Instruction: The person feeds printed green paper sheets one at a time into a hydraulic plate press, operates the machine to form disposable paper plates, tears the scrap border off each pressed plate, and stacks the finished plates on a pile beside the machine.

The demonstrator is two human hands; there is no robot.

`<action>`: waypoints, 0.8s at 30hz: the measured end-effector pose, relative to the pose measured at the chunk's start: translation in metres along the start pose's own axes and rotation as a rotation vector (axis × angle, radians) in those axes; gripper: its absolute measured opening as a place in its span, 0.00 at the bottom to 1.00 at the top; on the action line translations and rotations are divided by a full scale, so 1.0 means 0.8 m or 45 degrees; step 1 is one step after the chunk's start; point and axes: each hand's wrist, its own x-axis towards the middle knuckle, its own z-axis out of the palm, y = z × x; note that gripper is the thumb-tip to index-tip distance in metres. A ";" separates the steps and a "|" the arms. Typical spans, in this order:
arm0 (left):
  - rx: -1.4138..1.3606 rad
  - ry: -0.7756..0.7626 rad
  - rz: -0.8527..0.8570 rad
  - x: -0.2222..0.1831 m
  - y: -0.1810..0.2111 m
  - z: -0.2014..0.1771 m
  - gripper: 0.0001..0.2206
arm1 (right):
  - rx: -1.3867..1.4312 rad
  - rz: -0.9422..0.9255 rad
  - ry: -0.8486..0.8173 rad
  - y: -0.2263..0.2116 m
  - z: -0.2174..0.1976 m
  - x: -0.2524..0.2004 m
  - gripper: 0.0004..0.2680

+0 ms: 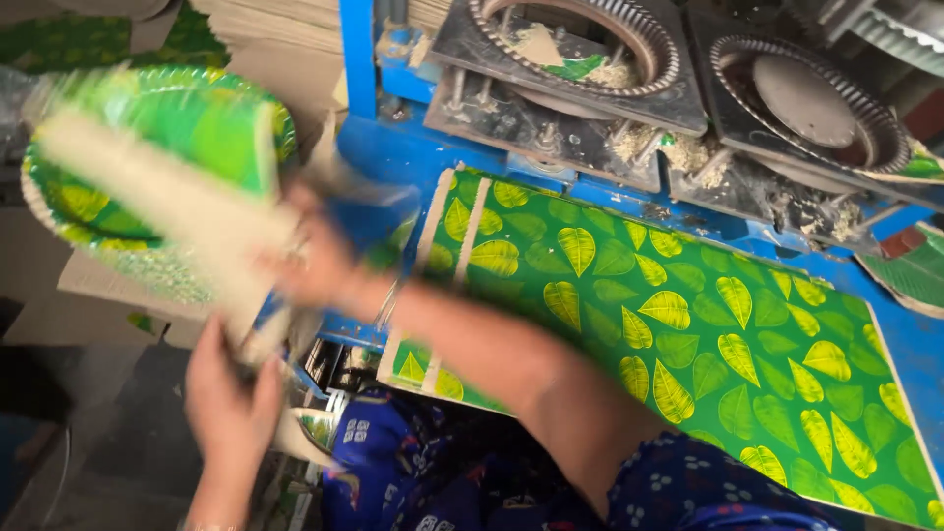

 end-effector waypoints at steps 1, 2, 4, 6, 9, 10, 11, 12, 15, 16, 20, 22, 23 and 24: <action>0.080 -0.050 0.190 0.019 0.003 0.018 0.32 | -0.330 -0.361 0.219 -0.012 -0.043 0.027 0.16; 0.154 -0.100 0.386 0.043 0.008 0.040 0.37 | -0.666 -0.735 0.435 -0.025 -0.089 0.059 0.19; 0.208 -0.127 0.532 0.067 0.028 0.078 0.38 | -0.813 -0.382 0.297 0.068 -0.157 0.058 0.21; 0.270 -0.159 0.692 0.093 0.046 0.114 0.39 | -0.948 -0.031 0.170 0.122 -0.206 0.047 0.24; 0.670 -0.372 0.650 0.130 0.044 0.168 0.37 | -0.713 0.352 0.275 0.117 -0.235 0.015 0.34; 0.692 -0.496 0.584 0.139 0.029 0.189 0.37 | -0.790 0.463 0.254 0.095 -0.238 0.001 0.36; 0.711 -0.619 0.516 0.148 0.013 0.211 0.37 | -0.867 0.574 0.233 0.075 -0.241 -0.012 0.39; 0.709 -0.629 0.509 0.153 -0.001 0.216 0.37 | -0.867 0.586 0.230 0.029 -0.242 -0.034 0.39; 0.884 -0.755 0.449 0.154 -0.026 0.223 0.36 | -0.797 0.305 0.058 -0.096 -0.270 -0.114 0.32; 0.806 -0.573 0.504 0.143 -0.024 0.218 0.33 | -0.969 0.296 -0.088 -0.128 -0.290 -0.157 0.30; 0.400 -0.758 0.565 0.038 0.065 0.168 0.28 | -1.467 0.929 -0.074 -0.172 -0.416 -0.381 0.30; 0.483 -0.916 0.649 -0.017 0.105 0.150 0.33 | -1.891 0.778 0.013 -0.124 -0.551 -0.585 0.28; 0.566 -1.065 0.725 -0.047 0.125 0.142 0.38 | -2.309 0.587 0.094 -0.137 -0.607 -0.693 0.26; 0.559 -1.081 0.729 -0.065 0.124 0.144 0.38 | -2.311 0.607 0.094 -0.184 -0.609 -0.728 0.26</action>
